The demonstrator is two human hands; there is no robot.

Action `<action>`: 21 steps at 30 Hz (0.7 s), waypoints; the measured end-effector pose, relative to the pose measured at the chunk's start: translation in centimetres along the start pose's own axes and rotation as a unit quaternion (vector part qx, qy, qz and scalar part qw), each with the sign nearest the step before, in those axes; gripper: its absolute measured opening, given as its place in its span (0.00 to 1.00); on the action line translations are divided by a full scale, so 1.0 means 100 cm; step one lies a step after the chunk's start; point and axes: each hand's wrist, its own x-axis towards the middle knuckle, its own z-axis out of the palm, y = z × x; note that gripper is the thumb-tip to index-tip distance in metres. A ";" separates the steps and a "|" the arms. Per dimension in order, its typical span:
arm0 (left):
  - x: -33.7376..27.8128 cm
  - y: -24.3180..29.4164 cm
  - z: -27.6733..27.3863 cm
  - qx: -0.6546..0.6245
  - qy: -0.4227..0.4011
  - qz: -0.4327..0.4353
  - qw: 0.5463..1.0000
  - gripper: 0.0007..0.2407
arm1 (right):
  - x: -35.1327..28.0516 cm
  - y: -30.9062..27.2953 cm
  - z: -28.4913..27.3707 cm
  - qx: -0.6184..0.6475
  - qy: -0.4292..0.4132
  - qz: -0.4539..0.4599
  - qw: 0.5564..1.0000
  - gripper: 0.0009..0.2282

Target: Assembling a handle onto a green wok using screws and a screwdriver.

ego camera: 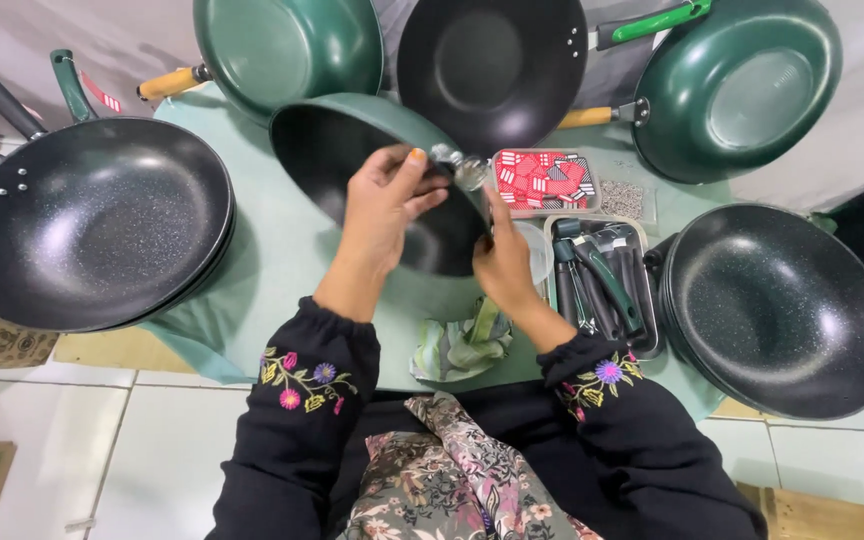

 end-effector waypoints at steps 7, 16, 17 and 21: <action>-0.047 -0.039 -0.023 0.181 -0.088 -0.006 0.980 0.15 | -0.017 0.025 0.064 0.044 -0.072 0.298 0.951 0.24; -0.117 -0.104 -0.119 0.721 -0.103 0.097 0.678 0.14 | -0.037 0.109 0.135 0.399 -0.064 0.407 0.819 0.24; -0.123 -0.105 -0.121 0.730 -0.109 0.088 0.669 0.13 | -0.037 0.097 0.127 0.411 -0.067 0.415 0.809 0.25; -0.130 -0.110 -0.125 0.745 -0.130 0.116 0.644 0.12 | -0.032 0.173 0.161 0.434 -0.086 0.419 0.793 0.27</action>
